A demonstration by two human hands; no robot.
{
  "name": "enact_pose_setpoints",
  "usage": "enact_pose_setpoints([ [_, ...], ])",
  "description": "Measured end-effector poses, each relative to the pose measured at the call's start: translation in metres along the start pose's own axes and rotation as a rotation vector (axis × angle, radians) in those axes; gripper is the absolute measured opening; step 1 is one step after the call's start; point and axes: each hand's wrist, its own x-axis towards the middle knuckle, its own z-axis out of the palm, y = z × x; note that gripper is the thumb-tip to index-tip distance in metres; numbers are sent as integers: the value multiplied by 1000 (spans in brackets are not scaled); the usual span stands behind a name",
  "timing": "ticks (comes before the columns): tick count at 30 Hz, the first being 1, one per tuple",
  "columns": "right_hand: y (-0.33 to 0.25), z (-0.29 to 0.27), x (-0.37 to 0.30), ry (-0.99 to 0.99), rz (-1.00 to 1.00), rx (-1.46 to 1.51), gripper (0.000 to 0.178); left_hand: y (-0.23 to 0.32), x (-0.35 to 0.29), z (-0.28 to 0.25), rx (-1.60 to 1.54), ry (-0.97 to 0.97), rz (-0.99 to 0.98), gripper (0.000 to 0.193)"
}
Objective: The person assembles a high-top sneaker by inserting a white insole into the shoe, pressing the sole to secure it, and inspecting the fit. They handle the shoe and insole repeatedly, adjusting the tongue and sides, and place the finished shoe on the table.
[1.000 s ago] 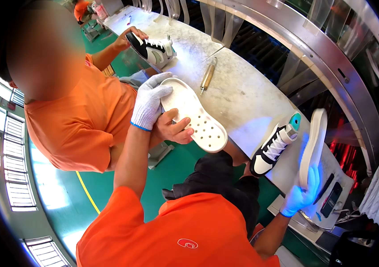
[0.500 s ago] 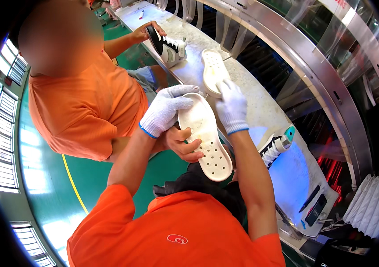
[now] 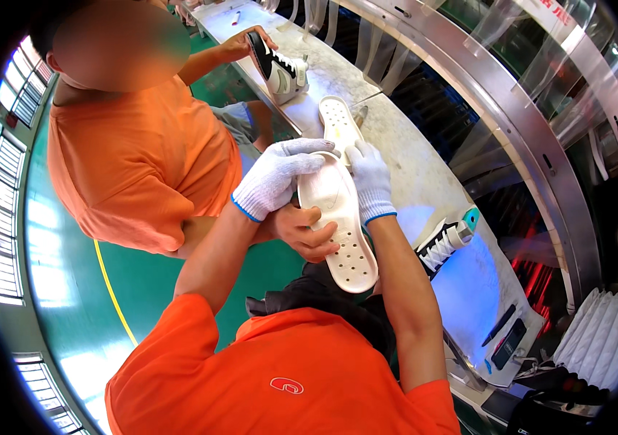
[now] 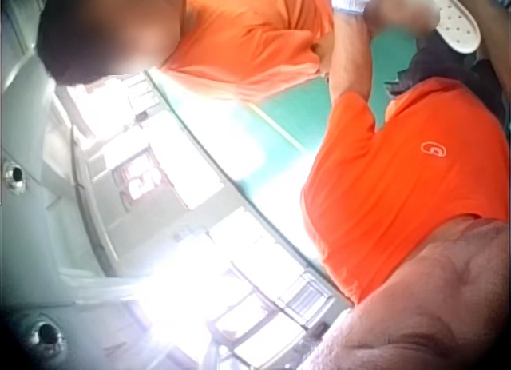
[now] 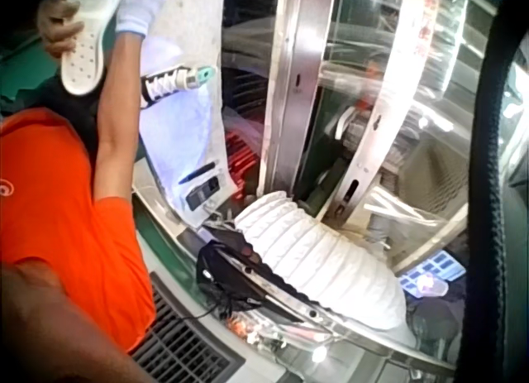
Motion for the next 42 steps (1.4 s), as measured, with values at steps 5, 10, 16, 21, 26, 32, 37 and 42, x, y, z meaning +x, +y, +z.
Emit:
enact_pose_setpoints([
  [5,-1,0,0,-79,58,-21,39,6,1,-5,52,11,28,42],
  [10,-5,2,-2,-40,54,-26,31,4,4,-11,73,16,26,44],
  [16,-8,2,-5,-22,36,-29,32,1,5,-20,124,26,-4,44],
  [21,-7,4,-6,-36,35,-26,33,-2,10,-30,169,64,-19,45],
  [26,-9,0,-3,-26,72,-36,35,-5,17,-42,131,50,-23,45],
  [32,-38,-55,-6,150,142,-16,44,-12,29,-60,115,68,28,47],
  [37,-57,-142,-82,321,154,-12,54,-13,32,-68,316,112,98,44],
  [42,-46,-210,-181,586,339,-226,52,-7,27,-49,553,471,369,52],
])
